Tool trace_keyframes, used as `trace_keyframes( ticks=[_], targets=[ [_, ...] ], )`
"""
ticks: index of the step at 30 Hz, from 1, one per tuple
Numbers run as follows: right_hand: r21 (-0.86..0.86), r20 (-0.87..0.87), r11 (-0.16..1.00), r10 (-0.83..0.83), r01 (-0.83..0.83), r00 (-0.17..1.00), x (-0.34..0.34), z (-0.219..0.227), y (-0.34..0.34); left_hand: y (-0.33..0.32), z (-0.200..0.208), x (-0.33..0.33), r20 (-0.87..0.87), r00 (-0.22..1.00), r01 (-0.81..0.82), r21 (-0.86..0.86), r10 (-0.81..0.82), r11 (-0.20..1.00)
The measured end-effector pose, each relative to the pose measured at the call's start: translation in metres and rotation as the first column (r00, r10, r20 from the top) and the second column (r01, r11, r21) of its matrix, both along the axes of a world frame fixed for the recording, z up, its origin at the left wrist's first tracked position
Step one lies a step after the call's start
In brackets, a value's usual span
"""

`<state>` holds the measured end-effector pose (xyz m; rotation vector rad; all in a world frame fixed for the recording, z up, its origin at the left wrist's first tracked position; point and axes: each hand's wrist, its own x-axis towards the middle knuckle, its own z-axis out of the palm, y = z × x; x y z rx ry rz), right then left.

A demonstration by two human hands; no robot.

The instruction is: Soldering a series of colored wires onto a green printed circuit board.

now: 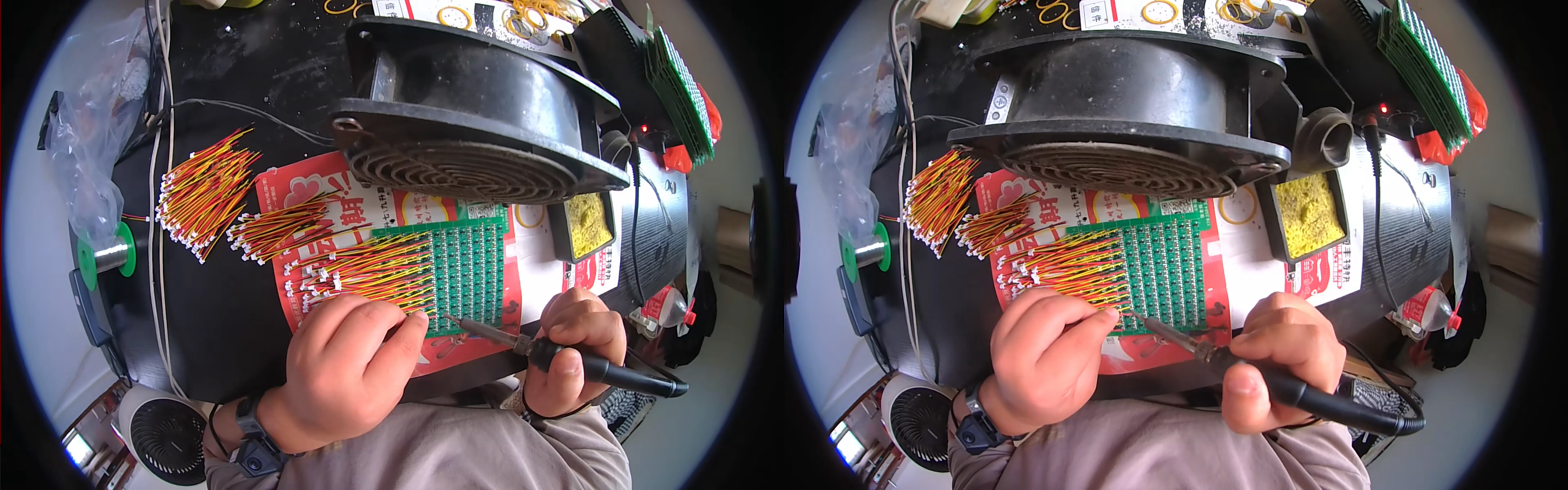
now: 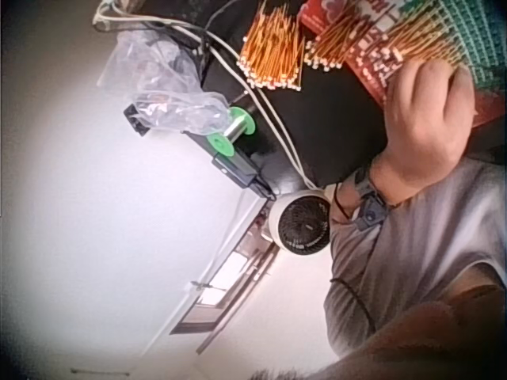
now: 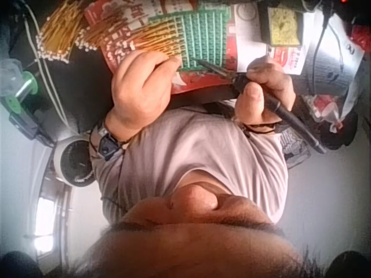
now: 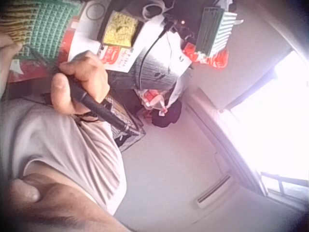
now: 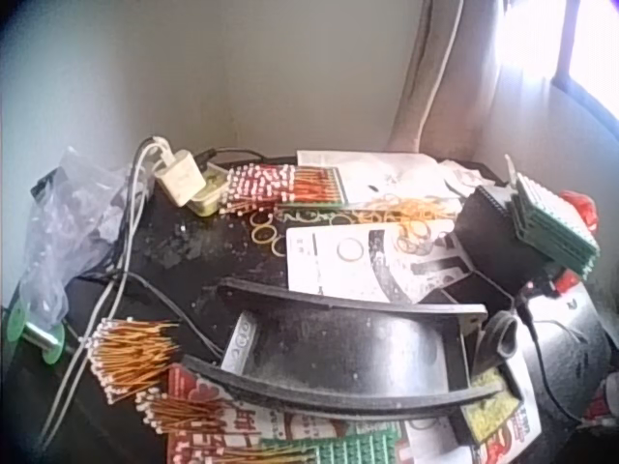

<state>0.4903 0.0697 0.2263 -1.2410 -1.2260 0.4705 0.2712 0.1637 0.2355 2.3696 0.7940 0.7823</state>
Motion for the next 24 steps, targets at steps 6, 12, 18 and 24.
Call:
trace_keyframes(
  ticks=[6, 12, 18, 24],
  targets=[
    [0.005, 0.058, 0.999, 0.052, -0.053, 0.997, 0.0049, 0.0018, 0.0023, 0.0007, -0.0013, 0.0026, 0.01, 1.0, 0.003, -0.015, -0.003, 1.0],
    [0.025, 0.105, 0.998, 0.062, -0.065, 0.992, 0.0055, 0.0008, 0.0061, 0.0002, -0.002, 0.0025, 0.002, 1.0, 0.004, -0.004, -0.004, 1.0],
    [0.013, 0.146, 0.997, 0.069, -0.072, 0.987, 0.0066, -0.0006, 0.0062, 0.0005, 0.0015, 0.0024, -0.014, 1.0, 0.016, -0.028, -0.017, 0.999],
    [0.003, 0.153, 0.999, 0.043, -0.044, 0.987, 0.0048, -0.0013, 0.0068, 0.0001, -0.0005, 0.0034, -0.018, 1.0, 0.004, 0.005, -0.004, 1.0]
  ],
)
